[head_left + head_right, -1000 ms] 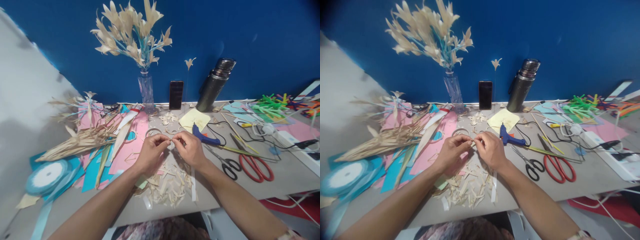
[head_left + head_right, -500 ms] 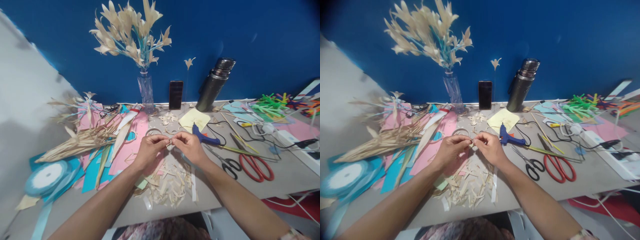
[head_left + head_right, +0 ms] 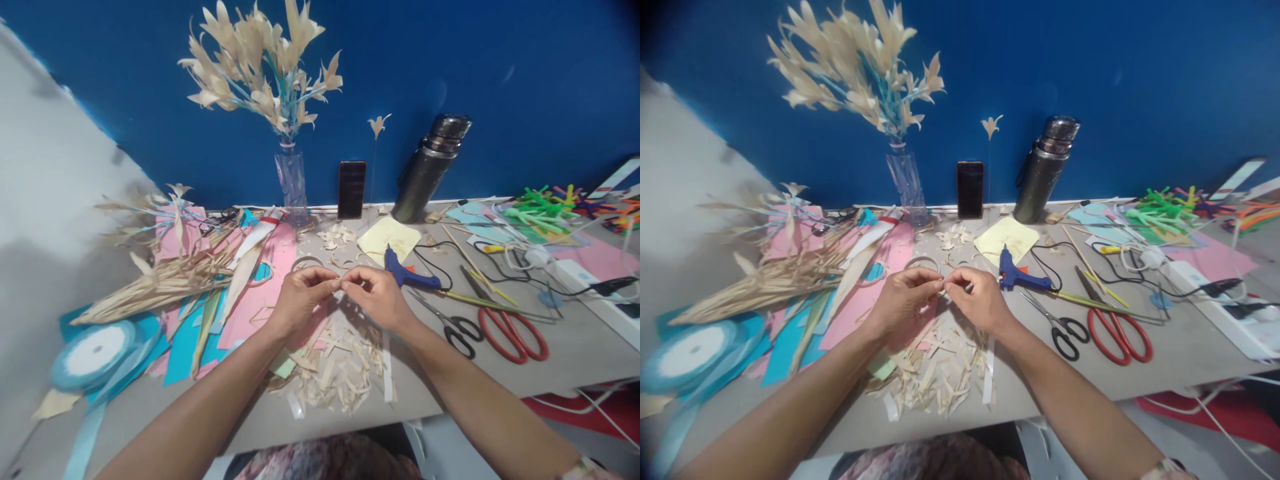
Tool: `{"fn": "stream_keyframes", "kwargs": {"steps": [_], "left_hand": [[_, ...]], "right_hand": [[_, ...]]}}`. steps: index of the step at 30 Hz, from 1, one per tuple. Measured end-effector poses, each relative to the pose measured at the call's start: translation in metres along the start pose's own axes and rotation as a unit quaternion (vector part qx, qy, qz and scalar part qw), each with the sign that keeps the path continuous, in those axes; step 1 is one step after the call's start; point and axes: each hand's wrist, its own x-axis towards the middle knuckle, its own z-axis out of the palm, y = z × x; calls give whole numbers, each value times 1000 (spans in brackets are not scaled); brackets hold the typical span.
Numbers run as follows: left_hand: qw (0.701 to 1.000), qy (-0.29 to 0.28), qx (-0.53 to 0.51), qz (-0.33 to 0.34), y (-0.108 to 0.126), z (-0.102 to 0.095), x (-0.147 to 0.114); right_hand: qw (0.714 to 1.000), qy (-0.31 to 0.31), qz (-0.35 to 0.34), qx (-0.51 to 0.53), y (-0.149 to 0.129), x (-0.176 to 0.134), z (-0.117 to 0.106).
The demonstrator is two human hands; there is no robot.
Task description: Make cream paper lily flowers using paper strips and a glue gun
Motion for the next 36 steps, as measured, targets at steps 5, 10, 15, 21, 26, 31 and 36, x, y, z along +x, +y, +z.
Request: {"fn": "stream_keyframes", "kwargs": {"steps": [5,10,15,21,26,31,36], "left_hand": [[1000,-4,2,-7,2,0,-1],[998,-18,-44,-47,5,1,-2],[995,-26,-56,-78,8,2,-2],[982,-62,-109,-141,10,0,-2],[974,-99,-110,-169,9,-5,0],[972,-112,-109,-173,8,-6,0],[974,-114,-97,-170,8,-4,-3]], "right_hand": [[997,28,-50,-51,2,-1,1],[995,53,-53,-70,1,-1,1],[999,36,-11,-22,3,0,-1],[999,-15,-14,37,5,0,-4],[998,-30,-32,46,4,0,-6],[998,-25,-15,60,2,0,-7],[996,-30,14,82,-3,0,-8]]}}
